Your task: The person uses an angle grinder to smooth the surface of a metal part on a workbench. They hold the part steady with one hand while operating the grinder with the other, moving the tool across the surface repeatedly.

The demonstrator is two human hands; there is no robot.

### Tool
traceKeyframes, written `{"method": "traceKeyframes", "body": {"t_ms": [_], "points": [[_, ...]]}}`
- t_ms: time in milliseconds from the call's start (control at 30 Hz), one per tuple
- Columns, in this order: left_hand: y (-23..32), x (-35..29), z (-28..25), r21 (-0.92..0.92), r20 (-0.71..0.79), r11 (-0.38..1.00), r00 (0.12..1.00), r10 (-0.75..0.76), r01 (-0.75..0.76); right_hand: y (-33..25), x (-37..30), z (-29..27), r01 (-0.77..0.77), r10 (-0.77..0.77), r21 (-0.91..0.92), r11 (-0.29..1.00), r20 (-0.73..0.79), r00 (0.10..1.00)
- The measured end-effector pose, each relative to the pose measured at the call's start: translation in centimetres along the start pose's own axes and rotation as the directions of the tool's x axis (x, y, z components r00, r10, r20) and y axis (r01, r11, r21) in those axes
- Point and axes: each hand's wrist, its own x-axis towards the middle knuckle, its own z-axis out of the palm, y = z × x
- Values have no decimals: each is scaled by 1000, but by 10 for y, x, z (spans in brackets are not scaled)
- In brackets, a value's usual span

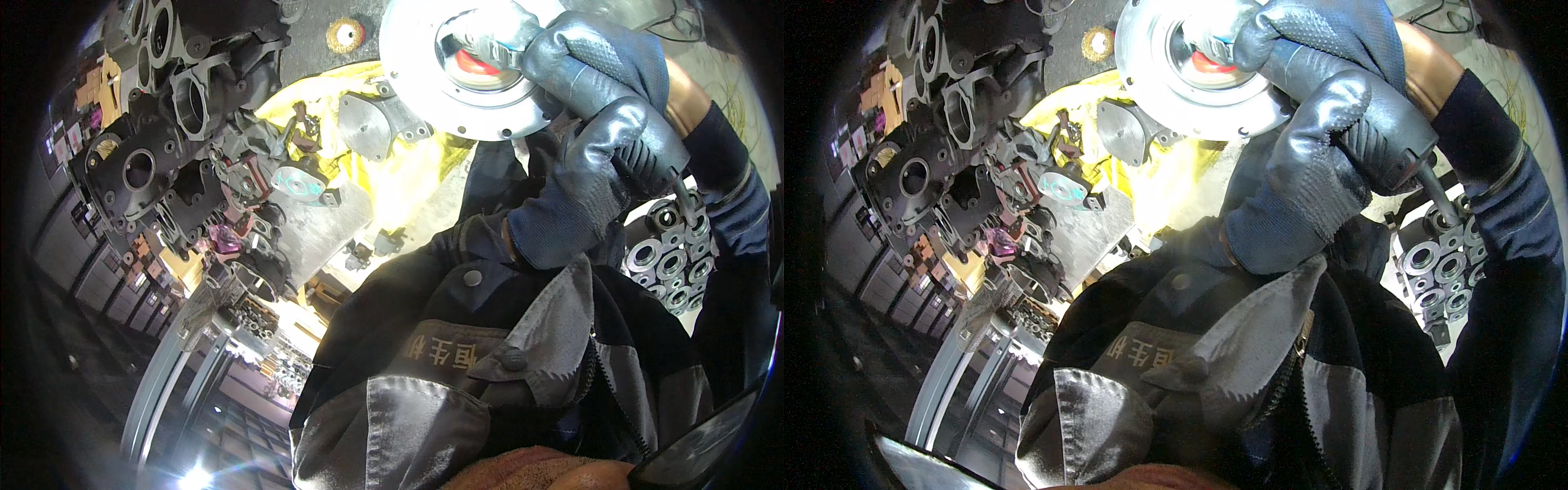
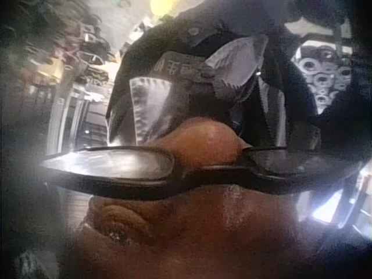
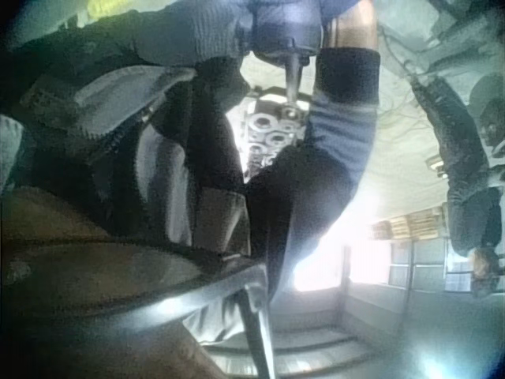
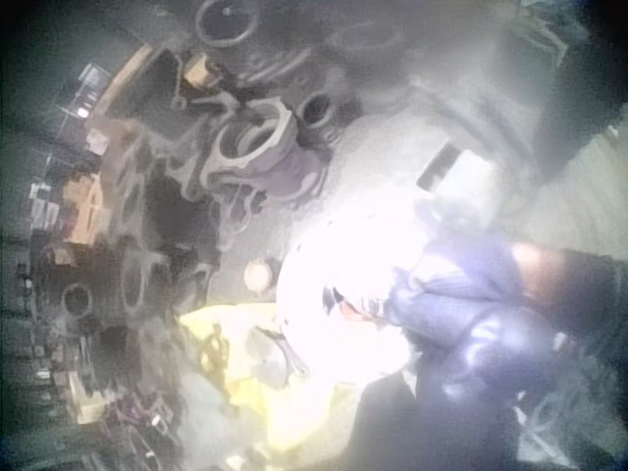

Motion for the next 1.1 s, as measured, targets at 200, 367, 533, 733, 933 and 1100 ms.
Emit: {"method": "traceKeyframes", "body": {"t_ms": [200,367,533,733,933,1100], "points": [[11,-9,-3,-16,-25,998,998,-65,65,13,-9,16,-8,15,89,996,-81,997],[21,-15,0,-25,-31,993,992,-119,118,27,-23,33,-13,35,143,990,-150,988],[23,-17,0,-4,-53,989,987,-151,151,26,-22,43,-46,84,193,980,-191,978],[27,-15,-7,113,-87,982,986,-141,150,2,-33,60,56,66,315,947,-362,930],[34,-17,-5,137,-161,954,956,-246,268,15,-28,73,-5,125,381,924,-291,948],[45,-29,-13,67,-156,919,914,-375,388,24,-31,95,84,-47,58,995,-465,884]]}}
